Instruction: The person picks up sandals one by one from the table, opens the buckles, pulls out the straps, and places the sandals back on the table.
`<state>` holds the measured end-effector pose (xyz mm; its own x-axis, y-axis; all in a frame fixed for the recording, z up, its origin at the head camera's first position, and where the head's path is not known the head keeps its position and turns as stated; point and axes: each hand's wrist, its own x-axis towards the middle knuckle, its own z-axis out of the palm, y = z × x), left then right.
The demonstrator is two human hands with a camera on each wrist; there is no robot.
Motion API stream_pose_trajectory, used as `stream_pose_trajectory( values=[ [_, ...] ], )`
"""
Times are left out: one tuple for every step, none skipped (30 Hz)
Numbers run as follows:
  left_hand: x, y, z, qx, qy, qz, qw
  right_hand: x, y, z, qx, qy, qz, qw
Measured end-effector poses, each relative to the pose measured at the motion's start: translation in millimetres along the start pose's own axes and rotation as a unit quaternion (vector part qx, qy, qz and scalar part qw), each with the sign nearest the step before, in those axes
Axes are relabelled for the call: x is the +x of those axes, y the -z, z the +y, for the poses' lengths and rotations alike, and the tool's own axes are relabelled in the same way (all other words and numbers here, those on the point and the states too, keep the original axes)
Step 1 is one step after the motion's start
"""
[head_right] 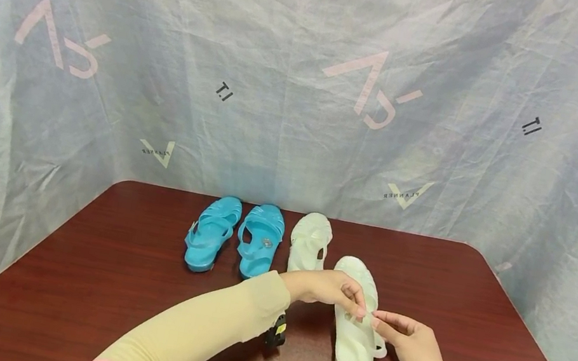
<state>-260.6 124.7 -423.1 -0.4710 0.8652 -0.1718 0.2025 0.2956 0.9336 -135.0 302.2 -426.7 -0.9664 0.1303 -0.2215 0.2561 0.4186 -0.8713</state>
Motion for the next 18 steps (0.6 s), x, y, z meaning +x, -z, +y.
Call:
stream_pose_trajectory(
  values=[
    [0.1,0.1,0.1,-0.003,0.0,-0.001,1.0,-0.4,0,0,-0.001,-0.001,0.001,1.0],
    [0.4,0.1,0.1,-0.004,-0.001,-0.002,1.0,-0.9,0,0,-0.002,0.002,0.0,1.0],
    [0.4,0.2,0.2,-0.005,-0.001,-0.002,1.0,-1.1,1,0,-0.003,0.002,0.001,1.0],
    [0.5,0.3,0.1,-0.007,-0.001,-0.002,1.0,-1.3,1,0,-0.005,0.003,0.001,1.0],
    [0.3,0.5,0.1,-0.009,-0.003,-0.002,1.0,-1.3,1,1,-0.006,0.002,0.004,1.0],
    [0.1,0.7,-0.1,-0.011,-0.004,-0.001,0.9999,-1.5,2,1,-0.003,0.003,0.006,1.0],
    [-0.2,1.0,-0.4,-0.013,-0.005,0.0,0.9999,-1.8,2,2,0.0,0.003,0.008,1.0],
    [-0.5,1.4,-0.9,-0.015,-0.004,0.002,0.9999,-2.6,3,3,0.007,0.007,0.008,0.9999],
    [-1.1,1.8,-1.3,-0.018,-0.004,0.005,0.9998,-3.1,3,4,0.015,0.009,0.009,0.9998],
    [-1.6,2.1,-1.8,-0.021,-0.004,0.007,0.9997,-3.6,4,6,0.023,0.011,0.01,0.9996],
    [-2.2,2.5,-2.1,-0.023,-0.004,0.009,0.9997,-4.1,5,7,0.032,0.012,0.01,0.9994],
    [-2.6,2.7,-2.6,-0.024,-0.003,0.012,0.9996,-4.7,5,8,0.043,0.014,0.009,0.999],
    [-3.0,2.8,-3.0,-0.023,-0.001,0.017,0.9996,-5.2,6,9,0.05,0.016,0.006,0.9986],
    [-3.4,3.0,-3.2,-0.022,0.001,0.02,0.9995,-5.4,6,10,0.059,0.018,0.003,0.9981],
    [-3.7,3.1,-3.2,-0.021,0.003,0.024,0.9995,-5.3,7,10,0.066,0.019,0.0,0.9976],
    [-3.8,3.1,-3.2,-0.022,0.005,0.028,0.9993,-5.4,8,11,0.07,0.022,-0.004,0.9973],
    [-4.0,3.3,-2.9,-0.022,0.008,0.033,0.9992,-5.3,8,10,0.074,0.024,-0.005,0.9969],
    [-4.3,3.6,-2.5,-0.024,0.012,0.036,0.999,-5.1,9,10,0.078,0.027,-0.005,0.9966]
  ],
)
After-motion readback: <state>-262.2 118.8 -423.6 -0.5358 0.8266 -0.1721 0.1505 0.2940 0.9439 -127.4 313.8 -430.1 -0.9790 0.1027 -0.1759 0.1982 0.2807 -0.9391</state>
